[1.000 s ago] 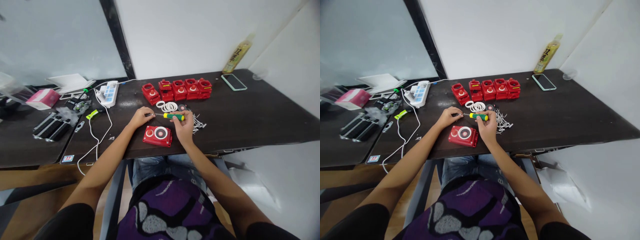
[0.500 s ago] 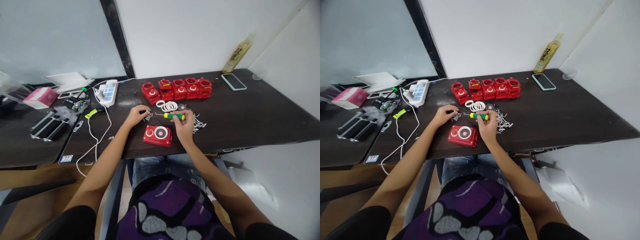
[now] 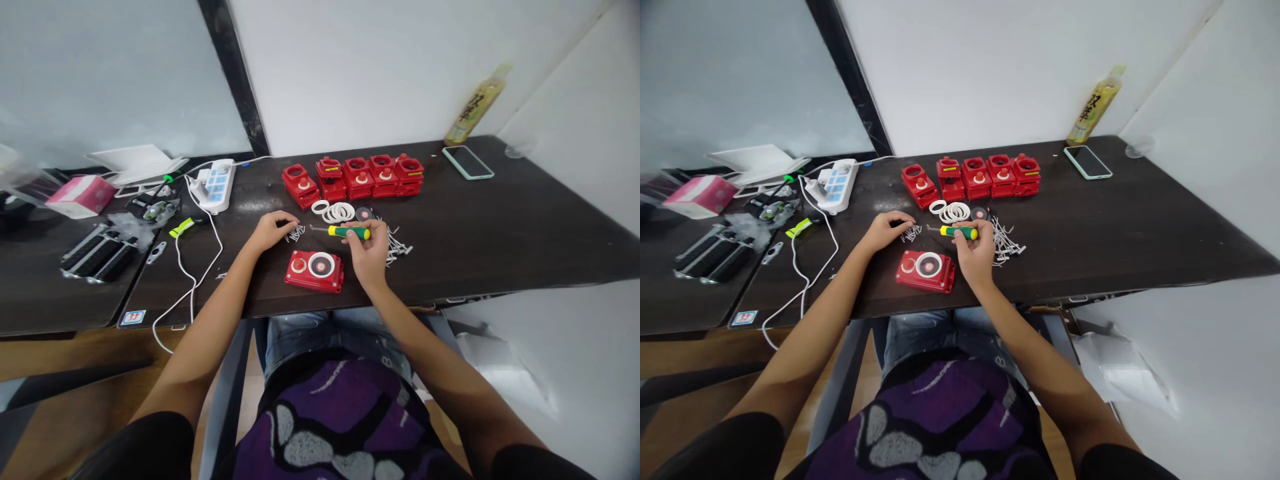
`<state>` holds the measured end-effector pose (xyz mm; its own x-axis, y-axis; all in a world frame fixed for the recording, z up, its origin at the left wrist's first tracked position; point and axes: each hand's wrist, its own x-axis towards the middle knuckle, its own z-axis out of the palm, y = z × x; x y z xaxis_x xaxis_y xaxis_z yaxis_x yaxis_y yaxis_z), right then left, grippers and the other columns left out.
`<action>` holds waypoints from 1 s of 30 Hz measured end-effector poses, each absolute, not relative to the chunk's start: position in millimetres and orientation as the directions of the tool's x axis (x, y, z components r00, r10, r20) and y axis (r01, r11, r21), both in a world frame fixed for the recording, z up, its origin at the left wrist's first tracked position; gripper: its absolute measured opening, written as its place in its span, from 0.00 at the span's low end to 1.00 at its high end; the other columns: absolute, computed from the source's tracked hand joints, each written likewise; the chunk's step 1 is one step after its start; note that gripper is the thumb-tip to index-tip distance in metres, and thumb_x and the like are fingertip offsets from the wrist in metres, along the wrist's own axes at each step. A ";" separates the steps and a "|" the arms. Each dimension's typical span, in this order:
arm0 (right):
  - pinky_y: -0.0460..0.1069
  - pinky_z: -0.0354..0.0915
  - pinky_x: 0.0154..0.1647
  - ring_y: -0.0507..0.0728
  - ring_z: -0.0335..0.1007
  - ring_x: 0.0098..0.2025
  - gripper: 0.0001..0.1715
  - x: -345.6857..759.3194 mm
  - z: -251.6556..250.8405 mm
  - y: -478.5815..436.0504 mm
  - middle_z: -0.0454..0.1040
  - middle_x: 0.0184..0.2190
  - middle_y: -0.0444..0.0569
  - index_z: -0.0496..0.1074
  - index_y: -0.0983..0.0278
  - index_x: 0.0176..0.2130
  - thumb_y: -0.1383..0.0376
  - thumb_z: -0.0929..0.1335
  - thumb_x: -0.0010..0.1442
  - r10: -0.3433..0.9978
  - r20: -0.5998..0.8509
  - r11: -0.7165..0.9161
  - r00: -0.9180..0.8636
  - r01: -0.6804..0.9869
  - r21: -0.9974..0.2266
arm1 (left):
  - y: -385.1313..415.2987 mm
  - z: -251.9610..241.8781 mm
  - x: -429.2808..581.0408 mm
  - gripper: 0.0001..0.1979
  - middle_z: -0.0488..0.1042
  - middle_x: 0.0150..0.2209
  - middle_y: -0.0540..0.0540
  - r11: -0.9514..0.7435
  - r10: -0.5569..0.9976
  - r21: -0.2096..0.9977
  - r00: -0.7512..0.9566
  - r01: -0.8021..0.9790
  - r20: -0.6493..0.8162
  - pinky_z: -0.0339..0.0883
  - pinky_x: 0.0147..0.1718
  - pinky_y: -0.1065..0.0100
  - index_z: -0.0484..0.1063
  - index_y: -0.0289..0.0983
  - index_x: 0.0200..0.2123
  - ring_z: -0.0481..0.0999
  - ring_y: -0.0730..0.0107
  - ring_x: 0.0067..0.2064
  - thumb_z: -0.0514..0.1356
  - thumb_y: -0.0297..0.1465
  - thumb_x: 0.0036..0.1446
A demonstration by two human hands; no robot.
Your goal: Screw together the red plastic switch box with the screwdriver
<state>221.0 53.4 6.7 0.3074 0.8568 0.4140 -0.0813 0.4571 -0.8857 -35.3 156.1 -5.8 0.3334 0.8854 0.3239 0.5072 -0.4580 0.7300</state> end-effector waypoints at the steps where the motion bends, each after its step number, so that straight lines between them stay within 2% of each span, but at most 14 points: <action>1: 0.49 0.81 0.39 0.55 0.82 0.46 0.14 221.3 7.3 53.6 0.79 0.42 0.46 0.63 0.57 0.44 0.62 0.73 0.65 0.852 0.411 0.457 0.323 -0.075 -0.886 | 156.3 -5.4 -35.9 0.13 0.86 0.45 0.41 -0.449 0.891 0.732 0.325 0.513 0.318 0.75 0.55 0.54 0.84 0.39 0.40 0.84 0.57 0.48 0.64 0.41 0.64; 5: 0.48 0.80 0.36 0.55 0.83 0.43 0.13 223.2 10.0 54.2 0.79 0.40 0.45 0.64 0.57 0.44 0.60 0.72 0.66 0.816 0.412 0.469 0.406 -0.048 -0.882 | 157.0 -5.2 -37.3 0.14 0.86 0.44 0.42 -0.439 0.896 0.722 0.318 0.534 0.309 0.76 0.54 0.54 0.84 0.39 0.41 0.84 0.56 0.47 0.61 0.40 0.66; 8: 0.48 0.79 0.32 0.54 0.82 0.38 0.14 225.5 12.9 54.7 0.79 0.39 0.45 0.64 0.57 0.45 0.58 0.73 0.66 0.797 0.400 0.483 0.454 -0.081 -0.872 | 157.0 -7.2 -36.1 0.12 0.86 0.46 0.42 -0.454 0.889 0.705 0.329 0.544 0.319 0.75 0.55 0.54 0.84 0.39 0.41 0.84 0.56 0.48 0.61 0.37 0.65; 13: 0.47 0.77 0.27 0.53 0.81 0.32 0.15 234.9 30.6 52.0 0.79 0.37 0.44 0.64 0.55 0.48 0.55 0.71 0.69 0.799 0.386 0.483 0.460 -0.110 -0.868 | 157.9 -10.3 -32.5 0.13 0.84 0.48 0.42 -0.484 0.874 0.676 0.340 0.556 0.347 0.73 0.57 0.52 0.83 0.40 0.47 0.82 0.57 0.50 0.59 0.34 0.65; 18: 0.46 0.70 0.23 0.51 0.73 0.25 0.13 247.2 65.9 37.0 0.71 0.29 0.40 0.68 0.54 0.49 0.52 0.70 0.70 0.743 0.500 0.549 0.444 0.023 -0.836 | 159.5 -10.0 -31.6 0.15 0.83 0.50 0.44 -0.551 0.831 0.620 0.432 0.559 0.350 0.67 0.63 0.47 0.83 0.41 0.45 0.80 0.57 0.54 0.56 0.26 0.63; 22: 0.49 0.66 0.22 0.51 0.66 0.22 0.12 240.0 83.4 18.4 0.67 0.27 0.41 0.70 0.54 0.48 0.52 0.69 0.71 0.693 0.590 0.598 0.414 0.128 -0.791 | 157.6 -9.2 -31.3 0.15 0.84 0.46 0.45 -0.532 0.844 0.621 0.421 0.576 0.332 0.70 0.59 0.50 0.83 0.41 0.44 0.81 0.58 0.50 0.56 0.26 0.63; 26: 0.50 0.64 0.22 0.52 0.62 0.22 0.08 219.1 77.4 7.4 0.63 0.27 0.41 0.67 0.52 0.47 0.52 0.65 0.73 0.615 0.626 0.674 0.480 0.091 -0.733 | 155.5 -7.7 -30.8 0.14 0.83 0.46 0.44 -0.525 0.850 0.634 0.392 0.567 0.353 0.72 0.56 0.52 0.82 0.40 0.45 0.80 0.59 0.49 0.57 0.28 0.64; 30: 0.49 0.65 0.23 0.52 0.62 0.23 0.11 203.1 62.4 5.7 0.62 0.28 0.41 0.64 0.52 0.47 0.49 0.64 0.73 0.563 0.647 0.710 0.514 0.099 -0.697 | 155.3 -6.7 -31.6 0.13 0.81 0.45 0.44 -0.526 0.850 0.630 0.365 0.571 0.380 0.73 0.54 0.55 0.81 0.40 0.46 0.80 0.60 0.48 0.58 0.29 0.63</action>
